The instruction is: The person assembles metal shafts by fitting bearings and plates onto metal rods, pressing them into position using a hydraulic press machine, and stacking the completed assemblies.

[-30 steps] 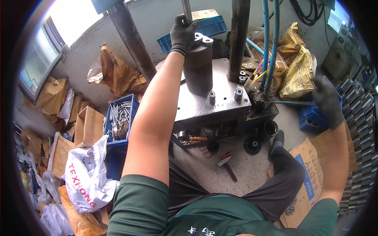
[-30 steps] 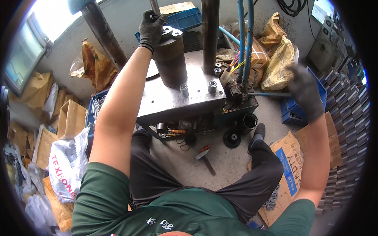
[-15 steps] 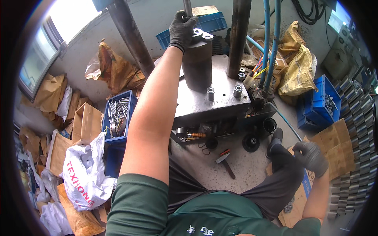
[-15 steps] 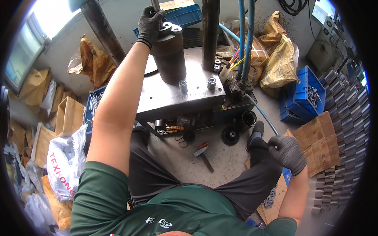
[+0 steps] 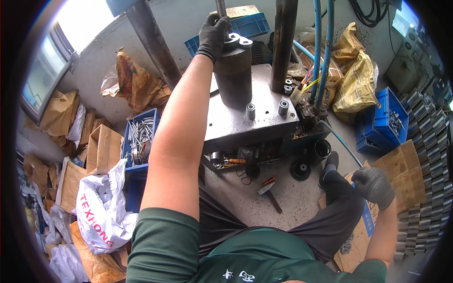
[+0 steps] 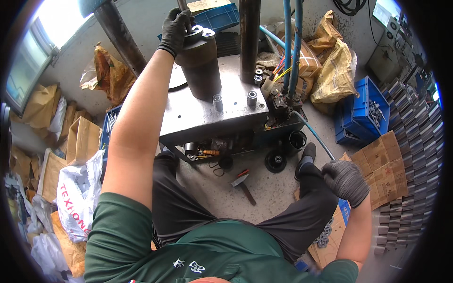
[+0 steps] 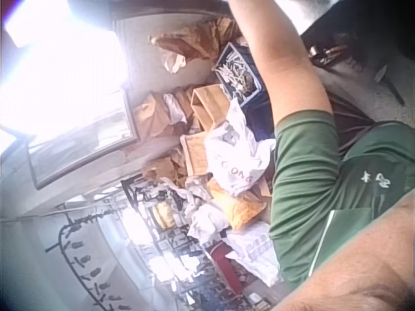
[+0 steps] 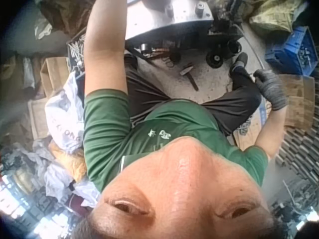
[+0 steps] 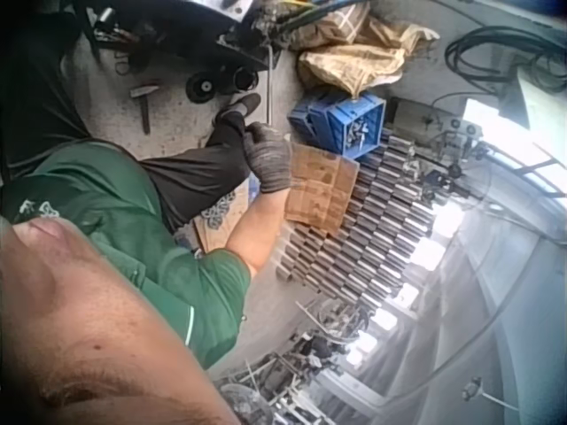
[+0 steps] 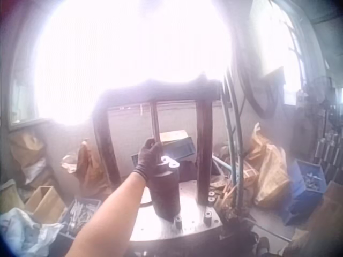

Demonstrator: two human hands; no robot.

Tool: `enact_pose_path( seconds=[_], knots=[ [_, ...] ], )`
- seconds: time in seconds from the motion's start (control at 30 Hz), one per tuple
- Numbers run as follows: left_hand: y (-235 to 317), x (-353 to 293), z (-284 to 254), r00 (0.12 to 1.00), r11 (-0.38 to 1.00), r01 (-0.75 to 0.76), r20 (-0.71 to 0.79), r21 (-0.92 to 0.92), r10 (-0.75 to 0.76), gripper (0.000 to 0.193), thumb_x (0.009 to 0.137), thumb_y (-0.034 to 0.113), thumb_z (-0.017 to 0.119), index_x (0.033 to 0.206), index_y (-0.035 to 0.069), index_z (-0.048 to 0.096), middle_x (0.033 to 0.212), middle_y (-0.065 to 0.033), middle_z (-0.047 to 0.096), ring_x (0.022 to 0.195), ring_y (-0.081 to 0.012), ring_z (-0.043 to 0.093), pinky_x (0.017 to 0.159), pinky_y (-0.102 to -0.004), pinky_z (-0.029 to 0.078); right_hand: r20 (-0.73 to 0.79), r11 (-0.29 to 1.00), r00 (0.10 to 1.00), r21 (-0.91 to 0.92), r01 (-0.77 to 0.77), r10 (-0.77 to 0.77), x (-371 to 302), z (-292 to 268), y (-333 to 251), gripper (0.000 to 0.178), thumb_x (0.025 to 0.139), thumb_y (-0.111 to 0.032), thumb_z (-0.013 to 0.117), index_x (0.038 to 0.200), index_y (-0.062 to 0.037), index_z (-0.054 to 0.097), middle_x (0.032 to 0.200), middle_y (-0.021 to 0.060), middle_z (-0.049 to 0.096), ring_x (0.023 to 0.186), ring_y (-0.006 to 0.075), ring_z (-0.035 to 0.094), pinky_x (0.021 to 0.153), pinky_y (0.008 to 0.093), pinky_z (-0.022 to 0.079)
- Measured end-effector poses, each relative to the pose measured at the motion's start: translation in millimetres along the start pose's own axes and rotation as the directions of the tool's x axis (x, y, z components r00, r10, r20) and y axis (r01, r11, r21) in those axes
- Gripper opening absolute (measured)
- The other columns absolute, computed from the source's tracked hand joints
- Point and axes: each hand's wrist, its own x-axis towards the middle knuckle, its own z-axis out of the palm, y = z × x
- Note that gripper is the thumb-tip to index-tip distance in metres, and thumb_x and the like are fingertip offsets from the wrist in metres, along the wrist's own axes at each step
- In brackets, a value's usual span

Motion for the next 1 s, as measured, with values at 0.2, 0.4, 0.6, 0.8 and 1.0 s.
enact_pose_path(
  seconds=[0.2,0.4,0.6,0.8,1.0],
  knots=[
    [-1,7,-12,0.992,0.997,0.081,0.093,-0.001,-0.081,0.027,0.099,0.019,0.054,0.116,0.002,0.065,0.101,-0.0103,0.072,0.096,-0.0215,0.069,0.086,-0.0363,0.058,-0.054,0.993,0.998,0.115,0.036,-0.03,8,-11,-5,0.017,0.081,-0.009,0.071,0.096,-0.0034,0.077,0.086,0.0168,0.072,0.076,0.0323,0.069,0.073,0.0404,0.055],
    [1,5,-9,0.986,0.986,0.154,0.069,-0.061,-0.15,0.032,0.098,0.019,0.049,0.12,0.001,0.066,0.103,-0.0129,0.072,0.097,-0.0243,0.069,0.088,-0.0386,0.06,-0.134,0.984,0.991,0.177,0.027,-0.003,10,-18,-12,0.023,0.082,-0.011,0.071,0.102,-0.0026,0.076,0.09,0.0171,0.072,0.079,0.0317,0.069,0.075,0.0407,0.055],
    [-4,9,-11,0.986,0.986,0.157,0.07,-0.056,-0.153,0.032,0.097,0.015,0.048,0.117,-0.001,0.067,0.103,-0.0137,0.072,0.099,-0.0245,0.069,0.086,-0.0379,0.061,-0.018,0.998,1.0,0.062,0.001,0.0,-2,1,1,0.018,0.084,-0.017,0.067,0.094,-0.0035,0.075,0.09,0.0186,0.071,0.086,0.0381,0.07,0.079,0.0463,0.056],
    [-9,10,-12,0.99,0.985,0.135,0.055,-0.106,-0.13,0.03,0.091,0.008,0.043,0.102,-0.002,0.069,0.089,-0.0151,0.073,0.077,-0.0218,0.071,0.076,-0.0349,0.06,0.017,0.999,1.0,0.041,-0.014,0.013,1,-1,-1,0.017,0.084,-0.017,0.066,0.091,-0.0038,0.075,0.09,0.0183,0.071,0.085,0.0389,0.07,0.079,0.0474,0.056],
    [-7,6,-11,0.985,0.987,0.153,0.094,-0.053,-0.148,0.033,0.094,0.009,0.044,0.111,-0.003,0.069,0.093,-0.0138,0.072,0.083,-0.0239,0.071,0.084,-0.0354,0.062,-0.014,0.996,1.0,0.091,-0.025,0.026,9,-13,-4,0.018,0.084,-0.016,0.067,0.093,-0.0049,0.076,0.087,0.0184,0.072,0.083,0.0381,0.07,0.078,0.0464,0.056]
  ],
)
